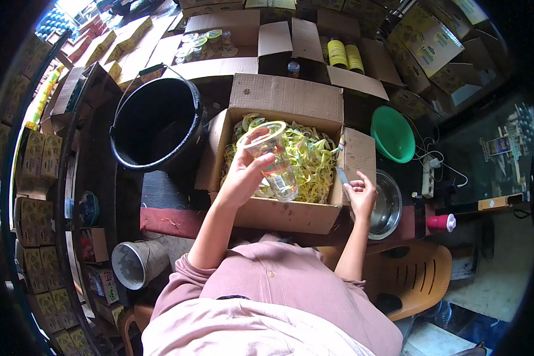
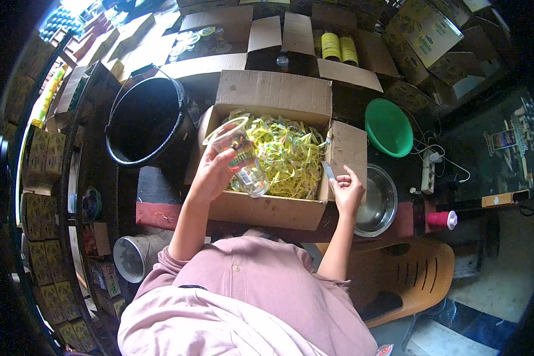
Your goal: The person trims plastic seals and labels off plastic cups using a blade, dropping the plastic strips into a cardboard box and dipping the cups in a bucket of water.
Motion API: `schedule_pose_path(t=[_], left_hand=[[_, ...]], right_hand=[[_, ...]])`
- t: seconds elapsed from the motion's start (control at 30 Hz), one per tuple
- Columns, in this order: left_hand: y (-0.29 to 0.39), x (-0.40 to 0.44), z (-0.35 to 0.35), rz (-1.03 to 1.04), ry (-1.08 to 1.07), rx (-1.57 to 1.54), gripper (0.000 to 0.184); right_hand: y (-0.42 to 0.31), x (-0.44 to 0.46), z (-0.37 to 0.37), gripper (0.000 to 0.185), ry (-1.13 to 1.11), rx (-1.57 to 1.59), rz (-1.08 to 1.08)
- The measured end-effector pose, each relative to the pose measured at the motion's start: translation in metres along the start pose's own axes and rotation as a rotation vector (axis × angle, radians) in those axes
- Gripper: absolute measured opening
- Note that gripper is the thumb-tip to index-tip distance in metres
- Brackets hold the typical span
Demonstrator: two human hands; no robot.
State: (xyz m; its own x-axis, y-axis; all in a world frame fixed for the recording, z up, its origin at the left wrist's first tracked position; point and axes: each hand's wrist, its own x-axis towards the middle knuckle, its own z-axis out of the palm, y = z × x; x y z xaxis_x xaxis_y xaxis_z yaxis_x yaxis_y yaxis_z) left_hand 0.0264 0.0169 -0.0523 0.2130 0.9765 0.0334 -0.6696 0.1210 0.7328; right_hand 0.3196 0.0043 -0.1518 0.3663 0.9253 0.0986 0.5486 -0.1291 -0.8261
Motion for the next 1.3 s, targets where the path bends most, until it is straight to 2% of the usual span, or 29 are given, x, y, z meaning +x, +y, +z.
schedule_pose_path(t=[0.07, 0.17, 0.27, 0.37, 0.43, 0.5, 0.57, 0.67, 0.77, 0.8, 0.9, 1.03, 1.07, 1.17, 1.23, 1.3], left_hand=[[0.001, 0.002, -0.003, 0.001, 0.059, 0.026, 0.050], [0.003, 0.003, -0.006, -0.003, 0.112, 0.012, 0.049], [-0.001, 0.002, -0.008, -0.021, 0.176, -0.031, 0.046], [-0.007, -0.001, -0.007, -0.016, 0.252, -0.034, 0.045], [-0.017, -0.002, -0.011, -0.006, 0.257, -0.091, 0.042], [-0.024, -0.002, -0.013, -0.002, 0.258, -0.160, 0.044], [-0.030, -0.004, -0.017, 0.018, 0.273, -0.194, 0.044], [-0.033, -0.005, -0.018, 0.055, 0.265, -0.227, 0.044], [-0.029, -0.009, -0.027, 0.064, 0.225, -0.269, 0.045], [-0.025, -0.016, -0.030, 0.025, 0.129, -0.258, 0.049], [-0.009, -0.036, -0.034, -0.097, 0.088, -0.179, 0.055], [0.031, -0.074, -0.045, -0.201, -0.195, 0.233, 0.047], [0.042, -0.084, -0.050, -0.202, -0.230, 0.336, 0.045], [0.069, -0.107, -0.068, -0.171, -0.264, 0.427, 0.044], [0.091, -0.121, -0.070, -0.091, -0.198, 0.398, 0.041], [0.117, -0.130, -0.065, 0.064, -0.188, 0.328, 0.042]], right_hand=[[0.005, 0.001, -0.003, 0.047, -0.001, 0.004, 0.026], [-0.002, -0.001, -0.006, 0.045, 0.021, -0.166, -0.049], [-0.020, -0.005, -0.004, 0.040, 0.158, -0.214, -0.164], [-0.064, -0.018, 0.008, 0.040, 0.159, -0.065, -0.184], [-0.073, -0.028, 0.031, 0.048, -0.090, 0.444, -0.176], [-0.098, -0.044, 0.045, 0.058, -0.413, 0.758, -0.116], [-0.121, -0.060, 0.059, 0.061, -0.515, 0.875, -0.088], [-0.144, -0.067, 0.073, 0.058, -0.325, 0.600, -0.348], [-0.164, -0.060, 0.072, 0.053, -0.328, 0.595, -0.202], [-0.177, -0.056, 0.071, 0.046, -0.372, 0.582, -0.245], [-0.211, -0.038, 0.094, 0.045, -0.369, 0.577, -0.368], [-0.260, -0.024, 0.145, 0.046, -0.231, 0.458, -0.813], [-0.266, -0.021, 0.161, 0.047, -0.279, 0.438, -0.872], [-0.276, -0.017, 0.192, 0.042, -0.456, 0.089, -1.080], [-0.294, -0.024, 0.189, 0.042, -0.392, 0.292, -0.993], [-0.293, -0.025, 0.198, 0.043, -0.542, -0.075, -1.007]])
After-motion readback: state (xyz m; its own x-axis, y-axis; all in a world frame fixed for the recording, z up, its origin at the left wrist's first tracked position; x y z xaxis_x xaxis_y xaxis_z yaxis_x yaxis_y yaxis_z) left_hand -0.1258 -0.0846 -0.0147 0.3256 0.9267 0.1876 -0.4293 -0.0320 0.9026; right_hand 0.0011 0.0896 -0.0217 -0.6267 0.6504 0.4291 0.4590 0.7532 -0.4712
